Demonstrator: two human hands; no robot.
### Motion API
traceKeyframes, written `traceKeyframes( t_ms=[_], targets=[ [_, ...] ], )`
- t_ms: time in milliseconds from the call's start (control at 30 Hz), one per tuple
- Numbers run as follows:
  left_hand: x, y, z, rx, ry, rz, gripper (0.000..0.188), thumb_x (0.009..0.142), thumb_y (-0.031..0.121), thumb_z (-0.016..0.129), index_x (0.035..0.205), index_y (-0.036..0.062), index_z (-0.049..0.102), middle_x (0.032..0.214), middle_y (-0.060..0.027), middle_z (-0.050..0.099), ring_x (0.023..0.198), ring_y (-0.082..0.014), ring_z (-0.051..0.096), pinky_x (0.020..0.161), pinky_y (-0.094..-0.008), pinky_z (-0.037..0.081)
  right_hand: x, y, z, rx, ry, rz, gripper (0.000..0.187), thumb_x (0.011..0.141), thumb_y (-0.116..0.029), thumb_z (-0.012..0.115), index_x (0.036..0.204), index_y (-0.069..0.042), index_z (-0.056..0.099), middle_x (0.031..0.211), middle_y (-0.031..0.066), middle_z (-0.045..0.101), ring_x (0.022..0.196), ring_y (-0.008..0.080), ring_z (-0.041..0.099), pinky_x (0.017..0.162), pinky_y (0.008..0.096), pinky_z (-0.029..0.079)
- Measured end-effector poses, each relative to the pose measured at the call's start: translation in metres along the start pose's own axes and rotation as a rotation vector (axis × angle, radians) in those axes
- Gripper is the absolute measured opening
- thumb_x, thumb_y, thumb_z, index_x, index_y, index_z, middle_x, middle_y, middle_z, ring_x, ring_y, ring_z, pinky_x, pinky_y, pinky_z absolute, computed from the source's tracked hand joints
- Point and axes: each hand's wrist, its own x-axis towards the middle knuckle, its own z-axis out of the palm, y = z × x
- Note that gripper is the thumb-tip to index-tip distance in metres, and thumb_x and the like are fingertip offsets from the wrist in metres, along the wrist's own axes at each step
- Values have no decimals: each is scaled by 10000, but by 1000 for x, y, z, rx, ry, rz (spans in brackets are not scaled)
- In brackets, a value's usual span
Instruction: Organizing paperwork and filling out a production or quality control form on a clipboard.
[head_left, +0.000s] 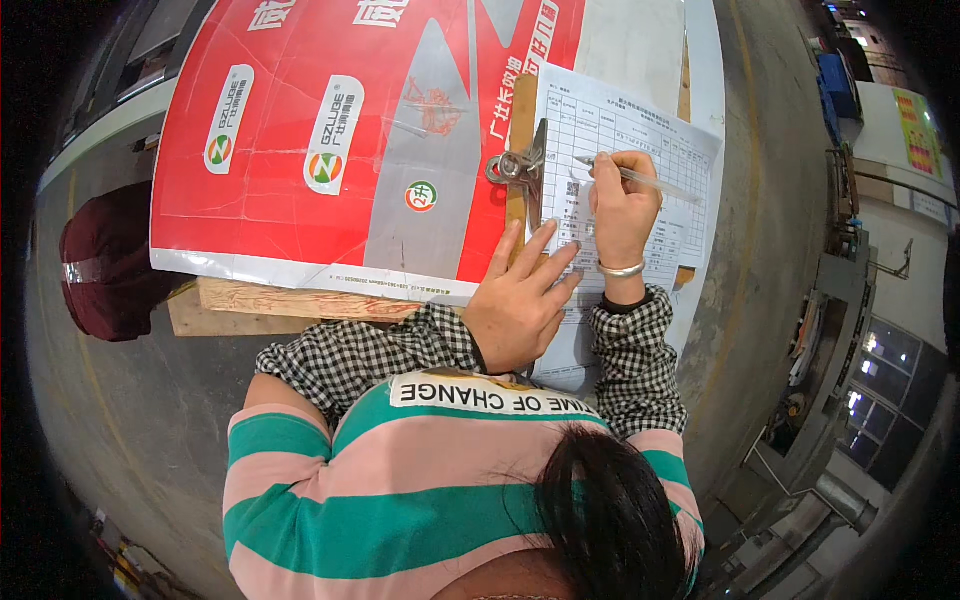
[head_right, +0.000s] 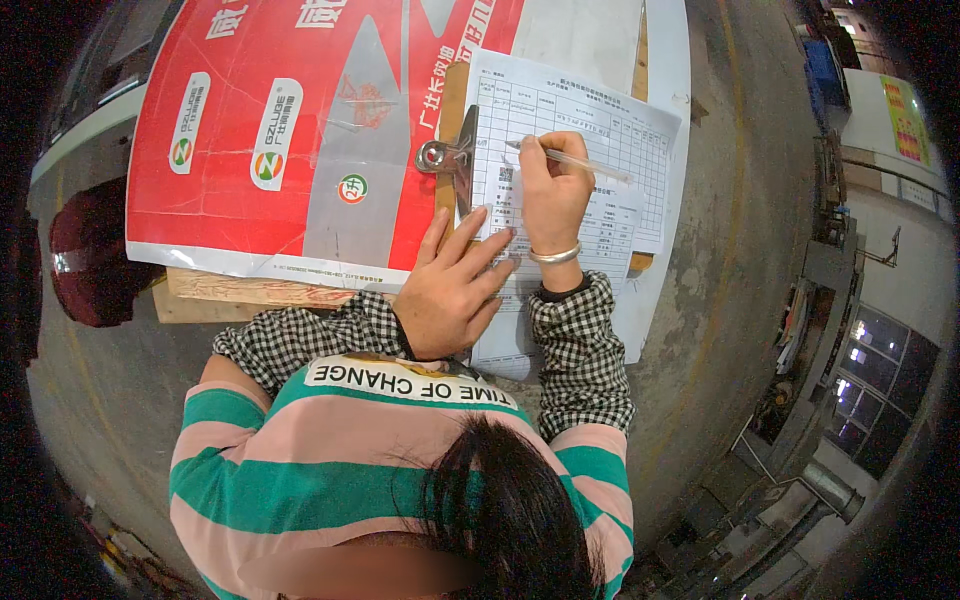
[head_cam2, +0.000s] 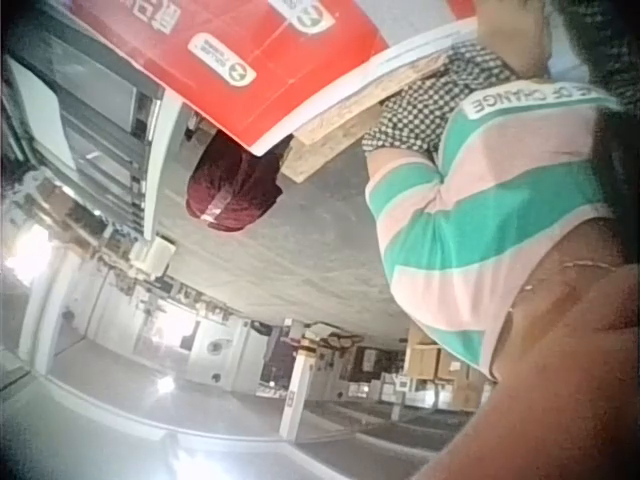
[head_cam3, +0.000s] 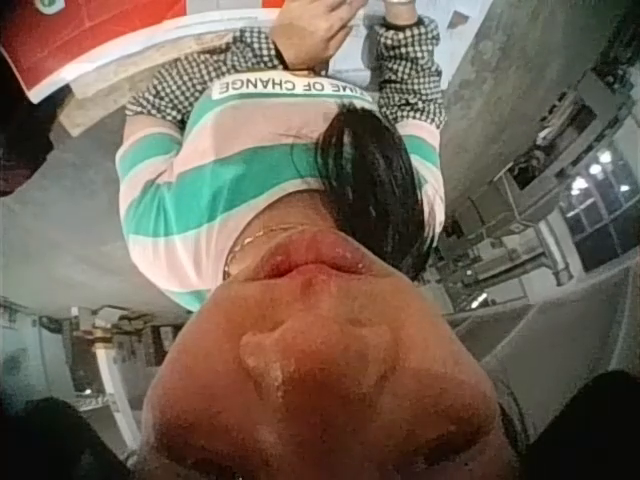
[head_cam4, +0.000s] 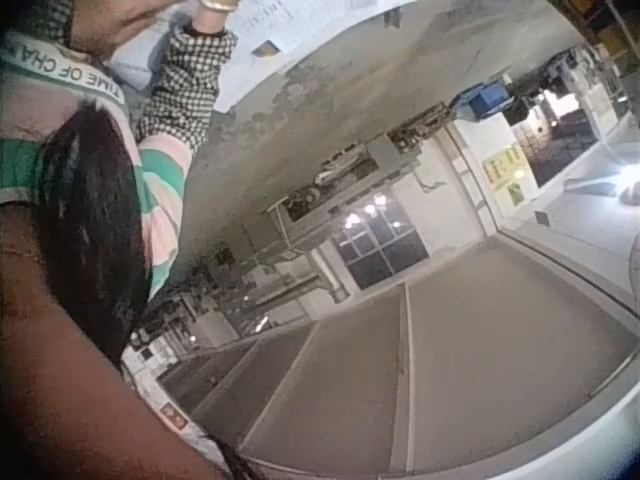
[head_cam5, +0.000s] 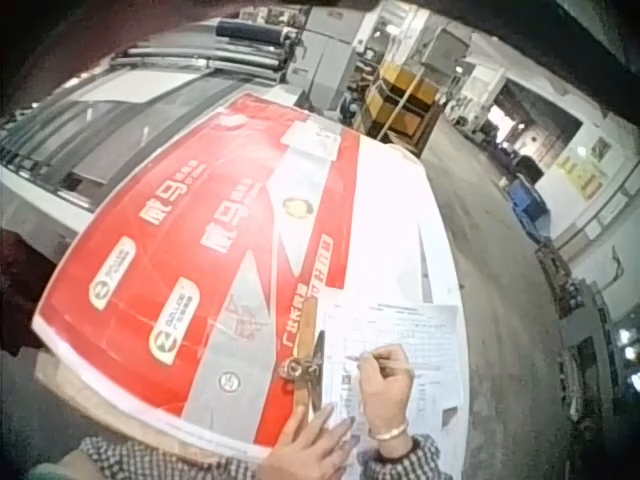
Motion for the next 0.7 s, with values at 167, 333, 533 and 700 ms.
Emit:
traceKeyframes(
  t_ms=[167, 333, 533, 700],
  targets=[
    [0, 1, 0, 5, -11, 5, 348, 718, 132, 613, 1043, 10, 592, 1227, -144, 478, 1275, -366, 307, 1054, -575, 153, -2, -1, 4, 2, -91, 5, 97, 830, -37, 573, 776, -18, 495, 650, 14, 532, 480, 32, 419, 411, 192, 324],
    [-1, 2, 0, -8, -9, 4, 350, 722, 133, 610, 1049, 11, 584, 1229, -141, 473, 1276, -366, 306, 1054, -576, 152, -4, 1, 8, -35, -32, -69, 110, 808, -45, 590, 751, 4, 510, 642, -2, 529, 558, 33, 459, 467, 202, 366],
    [-1, 3, -1, 5, -18, 5, 347, 721, 132, 611, 1046, 14, 582, 1241, -148, 464, 1279, -365, 302, 1054, -575, 154, -3, 2, 8, -36, -17, -68, 103, 804, -44, 590, 755, 6, 514, 641, 4, 538, 556, 34, 460, 472, 205, 372],
    [-2, 1, 2, 32, -12, -7, 423, 689, 155, 653, 1085, 32, 574, 1302, -197, 417, 1271, -378, 313, 1045, -572, 169, 2, 1, 4, 47, -33, 54, 97, 804, -49, 588, 755, -1, 518, 635, 0, 536, 554, 30, 449, 466, 200, 356]
  ],
)
